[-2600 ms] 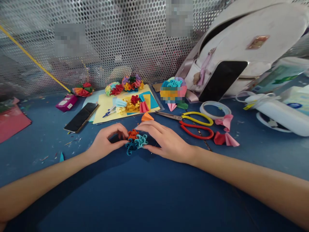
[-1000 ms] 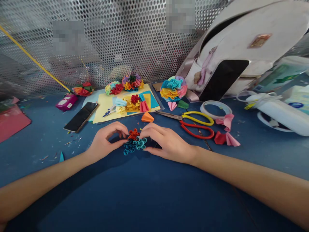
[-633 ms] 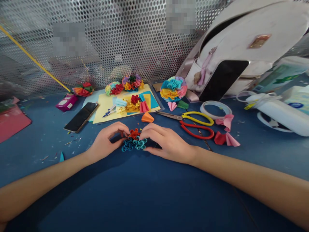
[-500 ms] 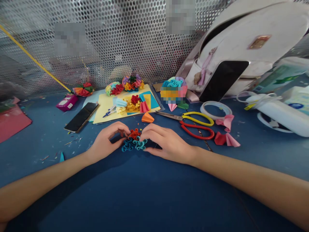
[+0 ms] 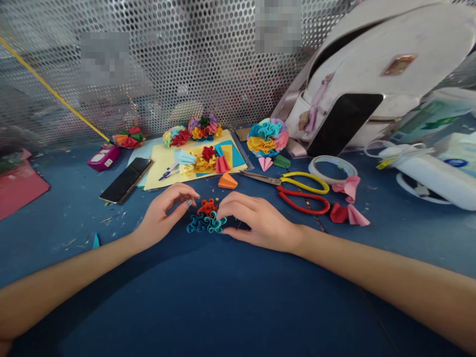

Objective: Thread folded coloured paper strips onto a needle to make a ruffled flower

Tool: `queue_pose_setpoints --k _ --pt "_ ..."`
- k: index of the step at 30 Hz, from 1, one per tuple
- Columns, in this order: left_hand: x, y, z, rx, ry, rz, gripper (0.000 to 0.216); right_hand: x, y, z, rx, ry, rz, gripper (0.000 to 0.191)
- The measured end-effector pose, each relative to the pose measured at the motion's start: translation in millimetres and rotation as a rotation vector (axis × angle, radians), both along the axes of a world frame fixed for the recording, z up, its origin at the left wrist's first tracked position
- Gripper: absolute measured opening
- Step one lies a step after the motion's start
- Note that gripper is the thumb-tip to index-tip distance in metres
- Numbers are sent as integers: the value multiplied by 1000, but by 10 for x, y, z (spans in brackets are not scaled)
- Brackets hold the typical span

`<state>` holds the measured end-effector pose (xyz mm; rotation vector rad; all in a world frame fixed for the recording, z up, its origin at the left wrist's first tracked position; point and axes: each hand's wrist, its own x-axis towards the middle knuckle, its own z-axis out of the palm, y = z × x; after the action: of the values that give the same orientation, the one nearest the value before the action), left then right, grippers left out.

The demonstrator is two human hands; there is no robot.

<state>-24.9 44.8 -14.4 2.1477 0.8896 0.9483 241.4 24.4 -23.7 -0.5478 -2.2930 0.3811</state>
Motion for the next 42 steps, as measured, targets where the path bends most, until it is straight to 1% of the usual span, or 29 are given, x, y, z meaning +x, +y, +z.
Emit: queue_pose_setpoints --k 5,7,8,9,11,13,14,15,17,21,24,29,34,38,42 --pt "-14 6 -7 -15 -12 -2 17 8 -4 -16 12 -26 1 16" --pt "-23 7 -4 -18 -17 -39 19 16 -6 -27 1 -35 7 17" --pt "-28 7 -2 -21 -18 -74 23 20 -7 -32 -6 -37 9 17" --pt "-32 5 -2 -26 -14 -115 31 24 -9 -35 -10 -38 12 17" --pt "-37 -1 -6 -44 13 -192 54 30 -13 -38 -13 -38 13 19" --pt "-37 -12 -15 -60 75 -231 76 35 -15 -35 -14 -37 -2 24" --pt "-35 -17 -20 -63 114 -237 83 36 -15 -32 -19 -36 -15 26" --pt "-33 -22 -25 -62 149 -244 86 37 -15 -30 -25 -34 -28 28" --pt "-28 -27 -31 -53 187 -252 86 37 -16 -26 -37 -25 -47 26" --pt "-23 -24 -28 -35 189 -254 85 28 -20 -20 -29 -8 -83 12" --pt "-19 -27 -14 -34 189 -245 84 13 -23 -10 -5 7 -119 20" --pt "-11 -57 9 -32 192 -238 82 4 -19 -17 -28 0 -108 26" --pt "-2 -68 -13 -23 206 -210 74 9 -18 -43 -49 -55 -157 23" --pt "12 -53 -60 -47 153 -187 71 -4 -35 -27 -65 -119 -175 21" --pt "24 -38 -84 -53 93 -179 70 -20 -49 -22 -33 -110 -176 20"
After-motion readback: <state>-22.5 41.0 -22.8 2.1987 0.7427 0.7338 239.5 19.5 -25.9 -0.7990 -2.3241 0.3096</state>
